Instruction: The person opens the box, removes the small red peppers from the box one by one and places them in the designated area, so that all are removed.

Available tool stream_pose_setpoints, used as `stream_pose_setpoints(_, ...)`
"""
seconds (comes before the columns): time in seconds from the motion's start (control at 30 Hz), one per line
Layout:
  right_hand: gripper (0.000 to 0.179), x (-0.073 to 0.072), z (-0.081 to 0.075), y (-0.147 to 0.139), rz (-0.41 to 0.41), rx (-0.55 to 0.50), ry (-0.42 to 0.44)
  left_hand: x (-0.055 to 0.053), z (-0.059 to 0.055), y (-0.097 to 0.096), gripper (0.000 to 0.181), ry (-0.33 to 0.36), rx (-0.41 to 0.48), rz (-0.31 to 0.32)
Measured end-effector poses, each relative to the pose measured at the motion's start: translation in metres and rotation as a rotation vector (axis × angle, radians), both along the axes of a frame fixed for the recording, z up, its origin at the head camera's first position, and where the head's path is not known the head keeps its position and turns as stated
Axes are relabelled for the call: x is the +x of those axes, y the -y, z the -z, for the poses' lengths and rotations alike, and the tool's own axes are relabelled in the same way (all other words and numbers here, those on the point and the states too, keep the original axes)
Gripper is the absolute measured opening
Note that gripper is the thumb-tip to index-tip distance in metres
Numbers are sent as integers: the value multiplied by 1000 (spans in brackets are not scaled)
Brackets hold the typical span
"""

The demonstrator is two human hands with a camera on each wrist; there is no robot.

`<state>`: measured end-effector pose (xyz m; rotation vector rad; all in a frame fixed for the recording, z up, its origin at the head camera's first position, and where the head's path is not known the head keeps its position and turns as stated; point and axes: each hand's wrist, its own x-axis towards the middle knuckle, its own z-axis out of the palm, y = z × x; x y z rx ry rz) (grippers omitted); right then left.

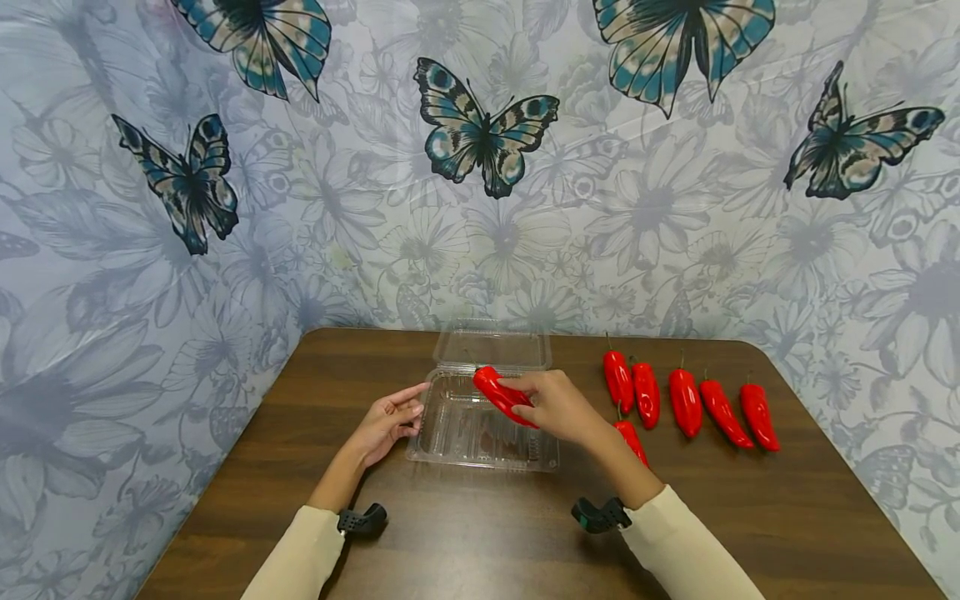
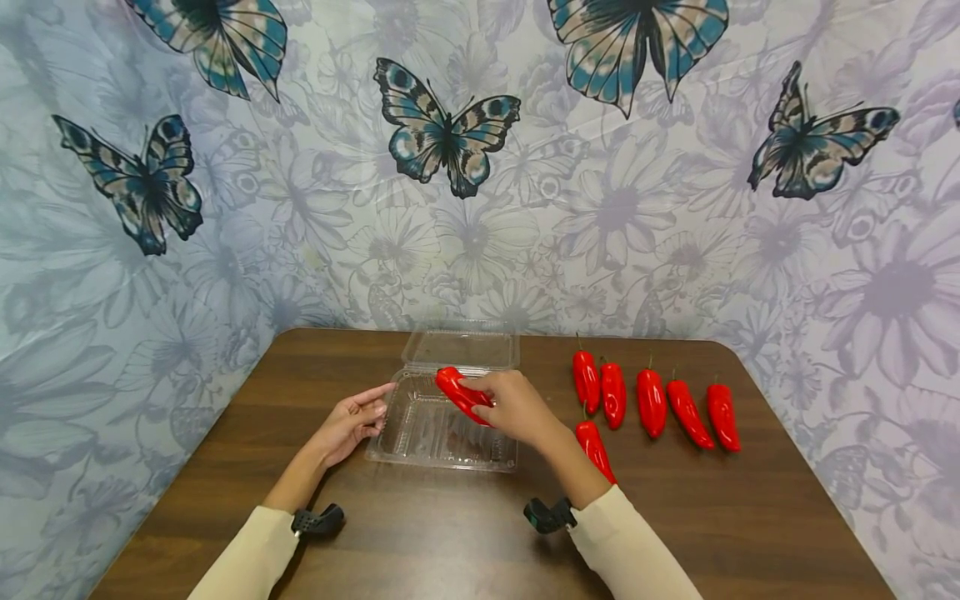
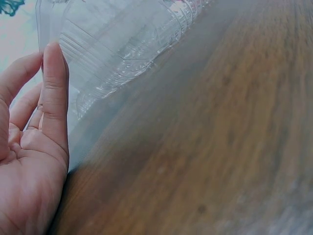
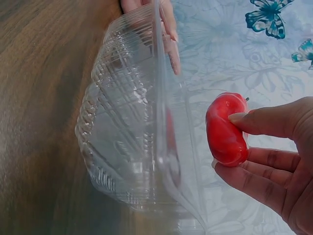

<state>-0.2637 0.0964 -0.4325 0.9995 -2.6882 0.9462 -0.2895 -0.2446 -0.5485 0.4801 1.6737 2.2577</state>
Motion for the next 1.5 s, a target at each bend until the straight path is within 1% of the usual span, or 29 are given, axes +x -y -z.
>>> stream_pose_setpoints(0.2, 46, 6, -4, -7, -2, -35, -1, 1, 0, 0, 51, 0, 1, -2)
stream_pose_setpoints(0.37, 45, 7, -4, -15, -17, -89, 23, 1, 0, 0, 51, -6, 3, 3)
stream_pose_setpoints(0.5, 44, 7, 0, -21, 0, -115, 41, 1, 0, 0, 51, -6, 5, 7)
stream_pose_setpoints(0.63, 45, 10, 3, -28, 29, -122, 32, 0, 1, 0, 52, -1, 5, 6)
stream_pose_setpoints(0.8, 46, 14, 2, -37, 42, -158, 38, 1, 1, 1, 52, -2, 2, 8)
stream_pose_setpoints(0.97, 46, 19, -1, -46, 59, -157, 38, 1, -1, 1, 52, -9, 2, 8)
stream_pose_setpoints(1.2, 49, 26, -1, -59, 115, -154, 75, 1, -3, 1, 52, -12, -1, 13)
stream_pose_setpoints(1.5, 49, 34, -3, -78, 155, -157, 89, 1, -1, 1, 53, -3, -5, 5)
